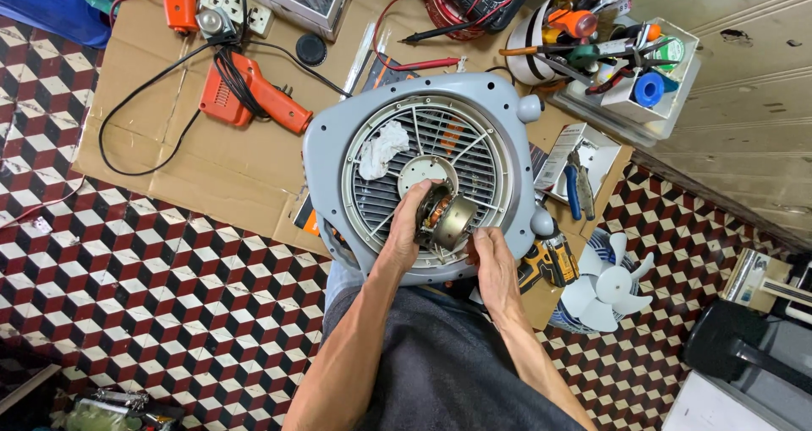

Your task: The recorder is disassembling an electric fan motor and cleaning the internal components with a white cloth.

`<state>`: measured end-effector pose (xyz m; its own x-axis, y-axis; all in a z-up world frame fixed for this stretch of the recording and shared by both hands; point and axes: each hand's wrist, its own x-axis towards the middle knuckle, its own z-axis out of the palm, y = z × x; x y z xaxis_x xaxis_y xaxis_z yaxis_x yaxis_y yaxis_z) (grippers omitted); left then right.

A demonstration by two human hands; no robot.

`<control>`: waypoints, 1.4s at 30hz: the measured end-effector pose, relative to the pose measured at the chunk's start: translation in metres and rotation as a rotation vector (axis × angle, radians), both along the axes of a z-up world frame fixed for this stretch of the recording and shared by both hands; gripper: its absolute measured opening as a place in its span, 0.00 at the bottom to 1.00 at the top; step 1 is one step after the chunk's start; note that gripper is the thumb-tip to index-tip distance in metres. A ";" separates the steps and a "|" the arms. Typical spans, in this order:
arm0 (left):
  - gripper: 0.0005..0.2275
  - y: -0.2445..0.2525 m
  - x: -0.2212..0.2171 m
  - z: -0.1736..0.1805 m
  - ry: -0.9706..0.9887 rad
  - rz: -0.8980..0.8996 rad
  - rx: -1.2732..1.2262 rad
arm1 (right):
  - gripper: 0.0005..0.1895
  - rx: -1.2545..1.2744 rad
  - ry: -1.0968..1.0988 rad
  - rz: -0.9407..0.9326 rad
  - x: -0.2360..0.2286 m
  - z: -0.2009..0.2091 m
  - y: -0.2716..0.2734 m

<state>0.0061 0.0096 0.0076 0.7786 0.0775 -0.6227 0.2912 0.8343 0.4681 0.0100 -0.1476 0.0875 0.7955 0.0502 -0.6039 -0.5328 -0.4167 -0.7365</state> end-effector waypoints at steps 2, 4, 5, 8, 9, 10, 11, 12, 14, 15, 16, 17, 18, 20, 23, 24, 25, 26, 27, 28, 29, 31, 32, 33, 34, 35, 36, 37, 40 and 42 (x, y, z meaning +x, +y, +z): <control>0.21 -0.001 0.001 0.004 0.019 -0.003 -0.003 | 0.23 -0.115 0.013 0.086 0.004 0.009 0.007; 0.20 0.000 0.001 0.005 0.038 -0.001 -0.003 | 0.23 -0.227 0.025 0.177 0.009 0.010 0.010; 0.20 0.000 0.000 0.004 0.020 -0.006 0.015 | 0.23 -0.244 0.022 0.206 0.009 0.007 0.009; 0.21 0.001 -0.001 0.007 -0.007 -0.015 0.025 | 0.22 -0.205 -0.010 0.241 0.011 -0.004 0.002; 0.21 0.002 -0.001 0.009 -0.013 -0.021 0.019 | 0.21 -0.145 -0.036 0.244 0.010 -0.008 -0.001; 0.21 0.002 -0.001 0.009 -0.012 -0.017 0.020 | 0.21 -0.145 -0.035 0.248 0.010 -0.010 -0.002; 0.21 0.003 -0.001 0.008 -0.015 -0.025 0.020 | 0.20 -0.077 0.029 0.172 0.009 -0.013 -0.004; 0.20 0.003 -0.002 0.008 -0.017 -0.033 0.020 | 0.19 -0.009 0.093 0.095 0.008 -0.015 -0.005; 0.20 0.003 -0.002 0.007 -0.022 -0.057 0.060 | 0.18 0.062 0.105 0.050 0.008 -0.018 -0.006; 0.19 0.003 -0.003 0.007 -0.026 -0.082 0.098 | 0.17 0.132 0.117 0.003 0.007 -0.018 -0.008; 0.19 0.003 -0.003 0.007 -0.026 -0.084 0.097 | 0.17 0.130 0.118 0.001 0.006 -0.020 -0.008; 0.19 0.003 -0.003 0.007 -0.058 -0.100 0.128 | 0.15 0.223 0.164 -0.074 0.006 -0.021 -0.008; 0.18 0.002 -0.002 0.007 -0.090 -0.116 0.159 | 0.14 0.315 0.209 -0.149 0.005 -0.021 -0.009; 0.17 0.000 -0.002 0.003 -0.104 -0.119 0.166 | 0.13 0.345 0.229 -0.199 0.004 -0.021 -0.007; 0.17 0.000 -0.002 -0.001 -0.092 -0.107 0.129 | 0.14 0.369 0.210 -0.195 0.001 -0.018 -0.003; 0.16 -0.001 -0.002 -0.002 -0.069 -0.090 0.083 | 0.16 0.360 0.169 -0.140 0.001 -0.017 -0.002; 0.16 0.000 -0.002 -0.001 -0.068 -0.093 0.083 | 0.16 0.360 0.169 -0.142 0.000 -0.019 -0.004; 0.16 0.001 -0.003 0.000 -0.064 -0.088 0.060 | 0.18 0.323 0.148 -0.095 -0.001 -0.021 -0.005; 0.16 0.002 -0.002 0.001 -0.061 -0.082 0.037 | 0.20 0.286 0.126 -0.045 -0.001 -0.022 -0.005; 0.16 0.003 -0.002 0.002 -0.062 -0.083 0.038 | 0.20 0.287 0.125 -0.046 0.000 -0.021 -0.004; 0.16 0.004 -0.001 0.003 -0.069 -0.079 0.036 | 0.20 0.278 0.136 -0.045 0.001 -0.020 -0.003; 0.16 0.005 0.000 0.006 -0.077 -0.076 0.033 | 0.20 0.267 0.146 -0.045 0.003 -0.018 -0.001; 0.16 0.006 0.001 0.008 -0.012 -0.100 0.022 | 0.21 0.235 0.142 -0.015 0.004 -0.017 0.000; 0.17 0.006 0.003 0.011 0.050 -0.125 0.010 | 0.21 0.203 0.136 0.015 0.005 -0.016 0.000; 0.17 0.004 0.003 0.007 0.048 -0.128 0.009 | 0.21 0.201 0.134 0.012 0.006 -0.016 -0.001; 0.17 0.003 0.002 0.003 0.034 -0.093 0.027 | 0.21 0.205 0.145 -0.005 0.006 -0.018 0.000; 0.17 0.003 0.000 -0.001 0.020 -0.058 0.046 | 0.21 0.208 0.156 -0.023 0.005 -0.019 0.001; 0.17 0.004 0.000 0.000 0.022 -0.056 0.047 | 0.21 0.209 0.158 -0.021 0.004 -0.022 -0.001; 0.17 0.003 0.002 -0.002 -0.041 -0.110 0.071 | 0.21 0.221 0.168 -0.065 0.005 -0.025 -0.004; 0.17 0.001 0.000 -0.007 -0.075 -0.068 0.055 | 0.20 0.209 0.167 -0.047 0.006 -0.022 -0.002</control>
